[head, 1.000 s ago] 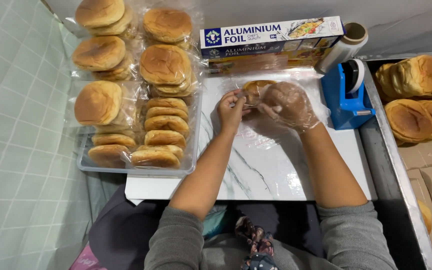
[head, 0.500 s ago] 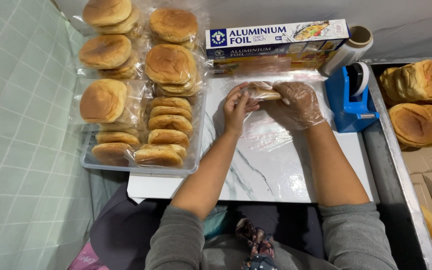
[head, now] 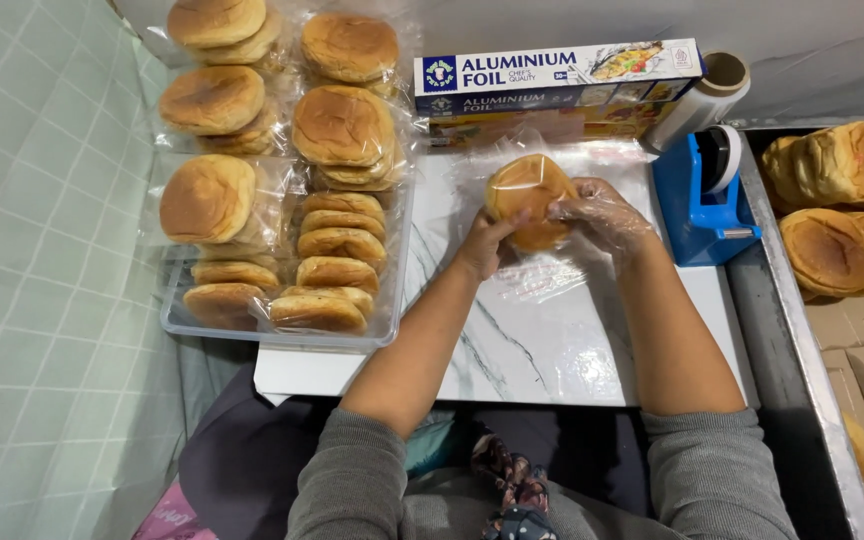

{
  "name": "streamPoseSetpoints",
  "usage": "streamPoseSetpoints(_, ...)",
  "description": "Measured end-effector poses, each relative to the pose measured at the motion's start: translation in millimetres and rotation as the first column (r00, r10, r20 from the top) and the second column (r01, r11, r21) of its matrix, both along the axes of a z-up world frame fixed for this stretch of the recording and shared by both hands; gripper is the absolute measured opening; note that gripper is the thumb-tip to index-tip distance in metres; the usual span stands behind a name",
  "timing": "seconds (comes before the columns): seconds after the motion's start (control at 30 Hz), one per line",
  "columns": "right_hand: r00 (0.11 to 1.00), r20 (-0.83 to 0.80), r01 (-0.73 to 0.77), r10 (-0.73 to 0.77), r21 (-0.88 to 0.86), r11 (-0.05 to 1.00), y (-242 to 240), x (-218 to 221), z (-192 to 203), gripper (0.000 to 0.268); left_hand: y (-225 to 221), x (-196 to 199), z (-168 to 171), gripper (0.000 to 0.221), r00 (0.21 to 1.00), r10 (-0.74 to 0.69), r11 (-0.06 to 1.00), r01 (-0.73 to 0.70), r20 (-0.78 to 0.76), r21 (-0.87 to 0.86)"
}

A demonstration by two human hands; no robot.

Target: The person is picking up individual burger buns and placing them into clear plastic bags for packaging.

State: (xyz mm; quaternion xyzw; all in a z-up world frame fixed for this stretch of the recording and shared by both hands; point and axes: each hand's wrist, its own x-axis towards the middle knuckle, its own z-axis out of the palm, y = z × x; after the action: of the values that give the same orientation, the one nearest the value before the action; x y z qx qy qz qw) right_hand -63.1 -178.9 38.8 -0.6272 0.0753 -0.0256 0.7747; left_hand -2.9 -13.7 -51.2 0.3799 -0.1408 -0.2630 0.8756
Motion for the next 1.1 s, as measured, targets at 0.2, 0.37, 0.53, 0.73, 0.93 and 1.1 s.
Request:
streamPoseSetpoints(0.2,0.991,-0.083,-0.110,0.107,-0.026,0.994,17,-13,39,0.024,3,0,15,0.059,0.958,0.100,0.994,-0.082,-0.269,0.075)
streamPoseSetpoints(0.37,0.982,-0.139,-0.149,0.128,-0.146,0.978,-34,-8,5,0.017,1,10,3,0.062,0.881,-0.037,0.981,-0.058,-0.472,-0.185)
streamPoseSetpoints(0.53,0.990,-0.139,0.008,-0.035,-0.186,0.982,-79,4,-23,0.010,-5,-7,36,0.050,0.838,0.019,0.978,-0.130,-0.546,-0.165)
streamPoseSetpoints(0.73,0.878,0.364,0.471,-0.310,-0.768,0.434,-106,36,-93,0.018,-14,-31,58,0.052,0.773,0.105,0.969,-0.222,-0.625,-0.111)
streamPoseSetpoints(0.93,0.906,0.264,0.336,-0.331,-0.924,0.184,-108,57,-125,0.027,19,-54,134,0.060,0.797,-0.015,0.967,-0.142,-0.604,-0.210)
streamPoseSetpoints(1.1,0.886,0.285,0.379,-0.365,-0.900,0.217,-84,39,-95,0.030,60,34,179,0.053,0.878,0.146,0.931,-0.278,-0.457,-0.238)
